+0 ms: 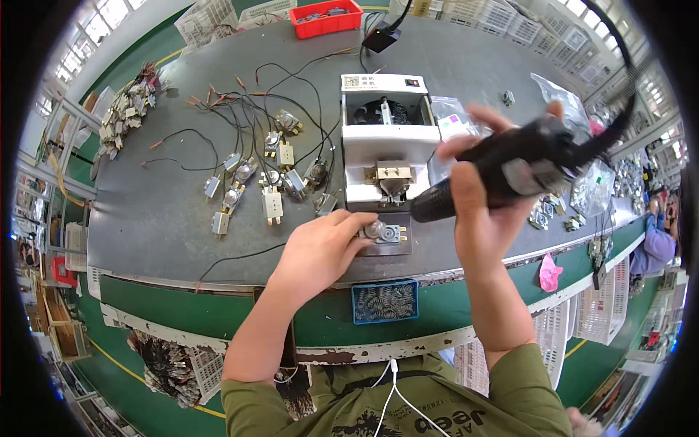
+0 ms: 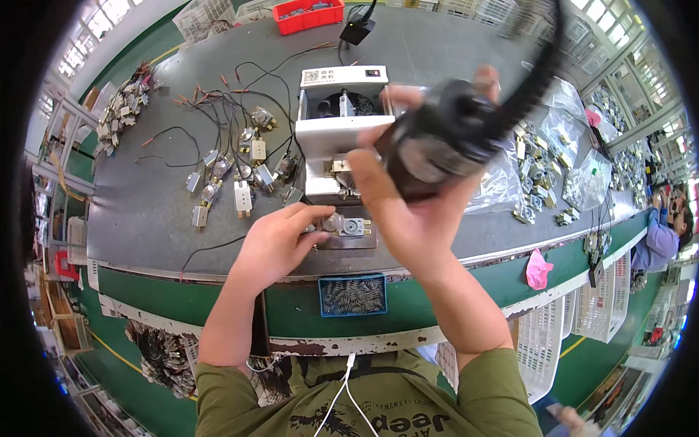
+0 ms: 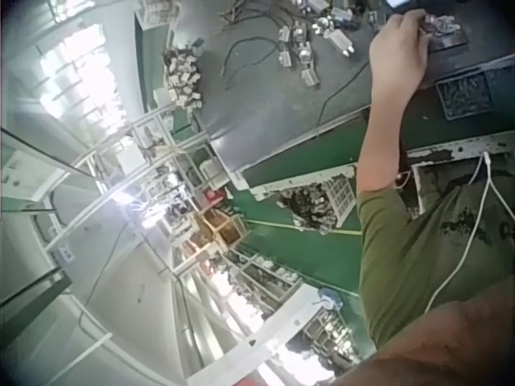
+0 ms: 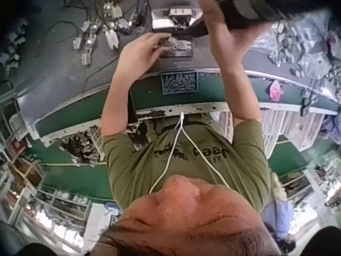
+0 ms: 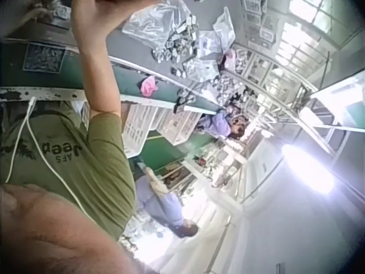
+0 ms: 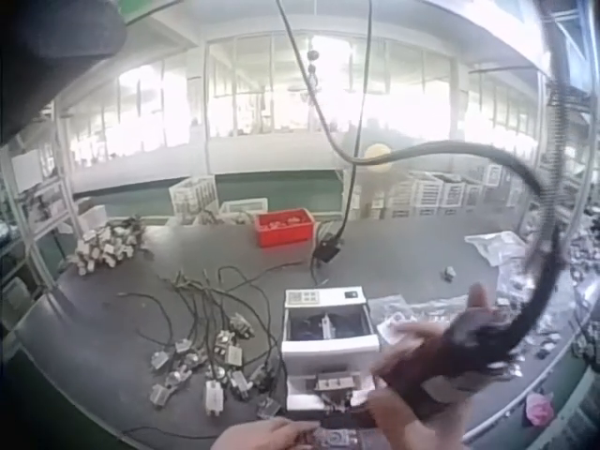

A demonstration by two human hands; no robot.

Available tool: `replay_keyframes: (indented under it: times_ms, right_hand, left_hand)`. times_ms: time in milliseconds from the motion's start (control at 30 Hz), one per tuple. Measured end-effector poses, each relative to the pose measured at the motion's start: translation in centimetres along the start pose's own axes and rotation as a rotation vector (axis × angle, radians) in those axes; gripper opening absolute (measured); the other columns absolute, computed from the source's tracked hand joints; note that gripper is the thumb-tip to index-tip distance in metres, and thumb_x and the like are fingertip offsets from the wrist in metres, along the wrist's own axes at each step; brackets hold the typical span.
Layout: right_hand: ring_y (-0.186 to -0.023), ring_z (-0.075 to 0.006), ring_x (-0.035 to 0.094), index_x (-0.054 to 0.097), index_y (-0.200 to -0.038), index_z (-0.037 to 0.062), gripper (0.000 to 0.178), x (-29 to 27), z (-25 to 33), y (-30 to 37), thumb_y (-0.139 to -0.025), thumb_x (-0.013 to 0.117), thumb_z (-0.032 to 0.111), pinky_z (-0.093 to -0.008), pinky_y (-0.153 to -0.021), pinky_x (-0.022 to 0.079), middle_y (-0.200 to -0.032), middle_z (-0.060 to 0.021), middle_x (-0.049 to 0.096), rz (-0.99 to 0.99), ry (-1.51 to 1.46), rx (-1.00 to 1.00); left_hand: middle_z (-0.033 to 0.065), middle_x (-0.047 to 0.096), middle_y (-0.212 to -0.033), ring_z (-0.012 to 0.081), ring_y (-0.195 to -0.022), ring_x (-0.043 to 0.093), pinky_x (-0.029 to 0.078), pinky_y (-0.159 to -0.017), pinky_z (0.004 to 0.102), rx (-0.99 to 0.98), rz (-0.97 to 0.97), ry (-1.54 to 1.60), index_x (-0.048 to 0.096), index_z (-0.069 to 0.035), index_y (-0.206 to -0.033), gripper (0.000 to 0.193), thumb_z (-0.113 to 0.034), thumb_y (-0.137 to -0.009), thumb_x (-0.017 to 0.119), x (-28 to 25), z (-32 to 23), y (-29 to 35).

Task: The person is assembling small electronic components using a powered tool at a factory workstation.

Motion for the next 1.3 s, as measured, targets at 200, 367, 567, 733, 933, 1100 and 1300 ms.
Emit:
replay_keyframes:
  times_ms: [200, 367, 567, 733, 933, 1100, 1300]
  right_hand:
    - [-0.101, -0.0319, 0.060, 0.055, -0.134, 0.0017, 0.054, -0.7, -0.1, 8.7, -0.083, 0.072, 0.009, -0.0401, -0.088, 0.047, -0.121, -0.0194, 0.059, 0.215, 0.787, -0.554]
    - [-0.094, -0.0264, 0.061, 0.068, -0.113, 0.0054, 0.031, 0.2, -7.2, 10.7, -0.083, 0.073, 0.007, -0.0386, -0.084, 0.049, -0.109, -0.0068, 0.065, 0.506, 1.026, -0.081]
    - [-0.090, -0.0289, 0.069, 0.070, -0.104, 0.0051, 0.029, -1.1, -6.6, 10.4, -0.078, 0.076, -0.005, -0.0378, -0.081, 0.056, -0.096, -0.0106, 0.072, 0.394, 0.671, -0.042]
    - [-0.088, -0.0257, 0.069, 0.070, -0.101, 0.0045, 0.026, -2.4, -4.7, 10.6, -0.077, 0.077, -0.003, -0.0355, -0.076, 0.055, -0.095, -0.0084, 0.072, 0.405, 0.648, 0.050]
    - [-0.084, -0.0260, 0.070, 0.071, -0.095, 0.0047, 0.019, -3.6, -5.3, 12.3, -0.079, 0.077, -0.003, -0.0332, -0.075, 0.056, -0.094, -0.0084, 0.073, 0.415, 0.514, 0.295]
    - [-0.085, -0.0170, 0.071, 0.071, -0.095, 0.0000, 0.015, -6.1, -5.3, 12.1, -0.083, 0.073, -0.008, -0.0284, -0.078, 0.055, -0.095, -0.0091, 0.074, 0.311, 0.565, 0.324]
    - [-0.082, -0.0176, 0.070, 0.071, -0.103, 0.0004, 0.014, -11.3, -7.3, 10.4, -0.088, 0.071, 0.000, -0.0292, -0.076, 0.054, -0.093, -0.0104, 0.074, 0.052, 0.661, 0.378]
  left_hand:
    - [0.0076, 0.066, -0.094, 0.0285, -0.081, 0.067, 0.054, -0.071, 0.0391, 0.051, 0.077, 0.004, 0.066, -0.014, -0.121, 0.034, -0.019, -0.088, 0.072, 0.3, -1.2, 2.3]
    - [0.0055, 0.066, -0.093, 0.0279, -0.083, 0.067, 0.055, -0.072, 0.0384, 0.063, 0.273, 0.003, 0.067, -0.015, -0.120, 0.032, -0.025, -0.089, 0.071, 3.4, -2.7, 3.7]
    - [0.0062, 0.067, -0.100, 0.0287, -0.089, 0.068, 0.055, -0.075, 0.0392, 0.000, 0.279, -0.065, 0.066, -0.015, -0.120, 0.034, -0.022, -0.087, 0.071, 2.9, -1.3, 3.4]
    - [0.0063, 0.067, -0.100, 0.0289, -0.088, 0.067, 0.055, -0.074, 0.0391, -0.026, 0.234, -0.052, 0.066, -0.015, -0.119, 0.033, -0.021, -0.087, 0.072, 2.2, -0.2, 3.5]
    - [0.0061, 0.067, -0.100, 0.0285, -0.088, 0.067, 0.055, -0.074, 0.0389, -0.015, 0.235, -0.050, 0.066, -0.015, -0.119, 0.033, -0.021, -0.087, 0.072, 2.3, -0.1, 3.2]
    - [0.0060, 0.067, -0.100, 0.0284, -0.089, 0.067, 0.055, -0.074, 0.0392, -0.006, 0.245, -0.057, 0.067, -0.015, -0.118, 0.032, -0.022, -0.087, 0.072, 2.2, -0.7, 3.6]
    - [0.0058, 0.067, -0.100, 0.0280, -0.090, 0.068, 0.055, -0.075, 0.0382, 0.027, 0.232, -0.041, 0.068, -0.014, -0.117, 0.032, -0.021, -0.086, 0.073, 2.4, -1.3, 3.7]
Point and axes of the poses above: each hand's wrist, its own y-axis away from the middle knuckle, its own x-axis out of the palm, z = x × y, the point moved 9 cm from there along -y, towards the middle knuckle
